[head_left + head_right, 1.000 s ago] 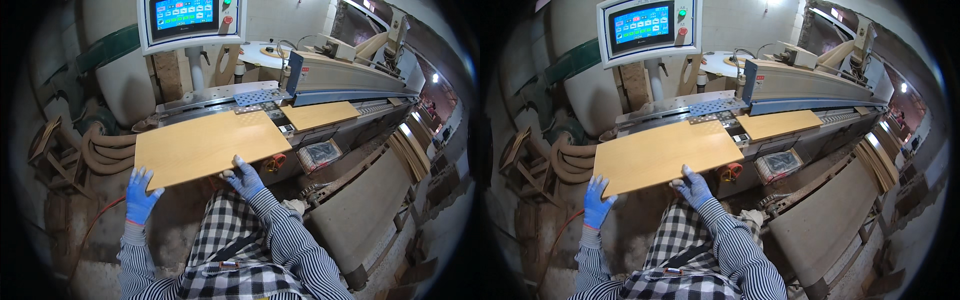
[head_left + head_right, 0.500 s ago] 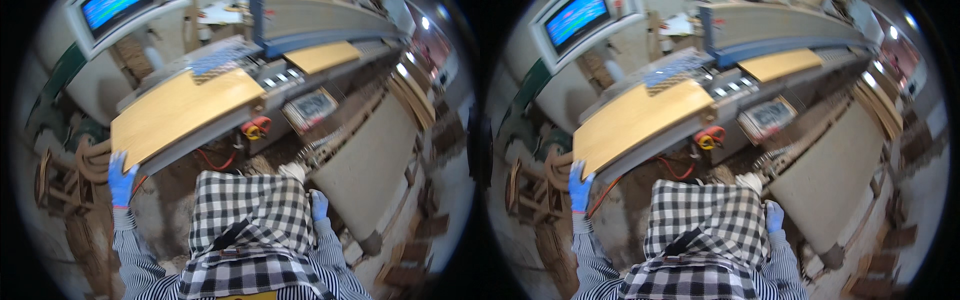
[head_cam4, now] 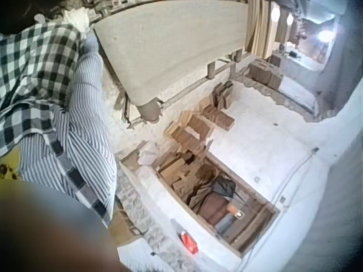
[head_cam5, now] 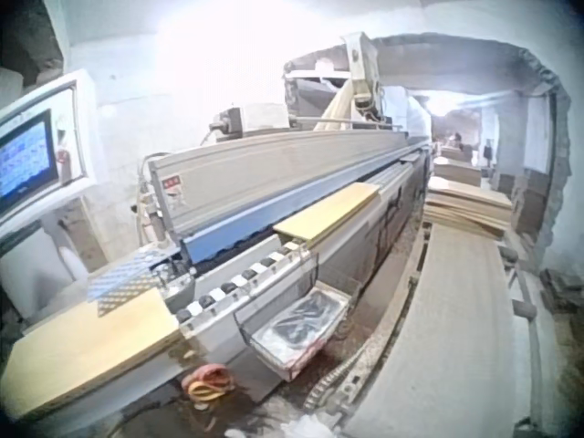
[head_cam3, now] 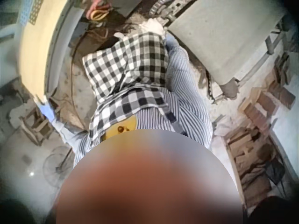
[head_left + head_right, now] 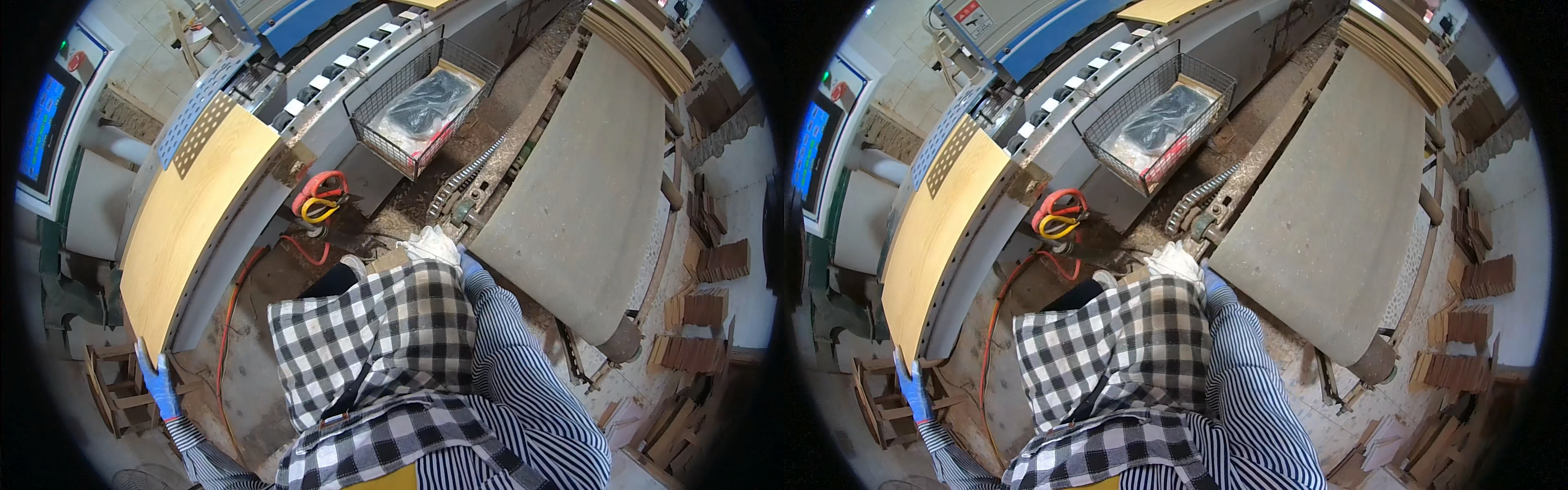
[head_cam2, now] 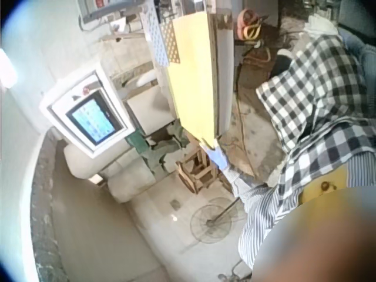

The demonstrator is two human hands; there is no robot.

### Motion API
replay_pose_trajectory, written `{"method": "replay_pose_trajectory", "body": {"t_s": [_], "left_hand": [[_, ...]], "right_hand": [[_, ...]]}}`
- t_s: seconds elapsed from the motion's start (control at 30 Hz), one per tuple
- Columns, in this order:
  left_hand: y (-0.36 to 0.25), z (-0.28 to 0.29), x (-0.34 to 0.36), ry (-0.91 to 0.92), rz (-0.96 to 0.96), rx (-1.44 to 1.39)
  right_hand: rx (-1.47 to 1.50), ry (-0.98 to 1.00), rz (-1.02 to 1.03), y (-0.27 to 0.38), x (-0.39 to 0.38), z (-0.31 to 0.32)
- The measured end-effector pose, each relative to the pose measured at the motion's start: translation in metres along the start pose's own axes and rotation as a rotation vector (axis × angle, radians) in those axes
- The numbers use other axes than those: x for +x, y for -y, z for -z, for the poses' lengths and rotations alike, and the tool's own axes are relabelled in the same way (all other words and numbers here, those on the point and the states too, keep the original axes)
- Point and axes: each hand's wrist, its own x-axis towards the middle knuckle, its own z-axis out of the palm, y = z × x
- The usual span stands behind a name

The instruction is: The person repeatedly places rectangular wooden boards onto a conveyor-fed sander, waits for the machine to process them, then removes and stacks the finished boards. The cycle repeats with multiple boards throughout the clip.

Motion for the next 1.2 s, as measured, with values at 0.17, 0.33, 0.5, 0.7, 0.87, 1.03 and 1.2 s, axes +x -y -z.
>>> {"method": "replay_pose_trajectory", "body": {"t_s": [0.17, 0.33, 0.5, 0.7, 0.87, 1.03, 1.2], "left_hand": [[0.027, 0.004, 0.006, 0.007, -0.015, -0.026], [0.039, 0.011, 0.002, 0.014, -0.068, 0.034], [0.032, 0.004, 0.002, -0.021, -0.061, 0.000], [0.001, 0.006, -0.007, -0.039, -0.058, -0.045], [-0.030, 0.006, -0.018, -0.051, 0.030, -0.232], [-0.034, 0.004, -0.017, -0.048, 0.030, -0.206], [-0.036, 0.004, -0.015, -0.072, 0.054, -0.278]], "right_hand": [[-0.063, 0.031, 0.034, 0.016, 0.005, -0.003], [-0.192, 0.027, 0.073, 0.007, -0.002, -0.008], [-0.448, -0.020, 0.219, 0.006, -0.013, -0.046], [-1.116, -0.107, 0.583, 0.018, -0.033, -0.074], [-1.682, -0.108, 0.884, 0.015, -0.055, -0.111], [-2.072, -0.048, 1.052, 0.012, -0.080, -0.127], [-2.229, 0.061, 1.287, 0.020, -0.042, -0.101]]}}
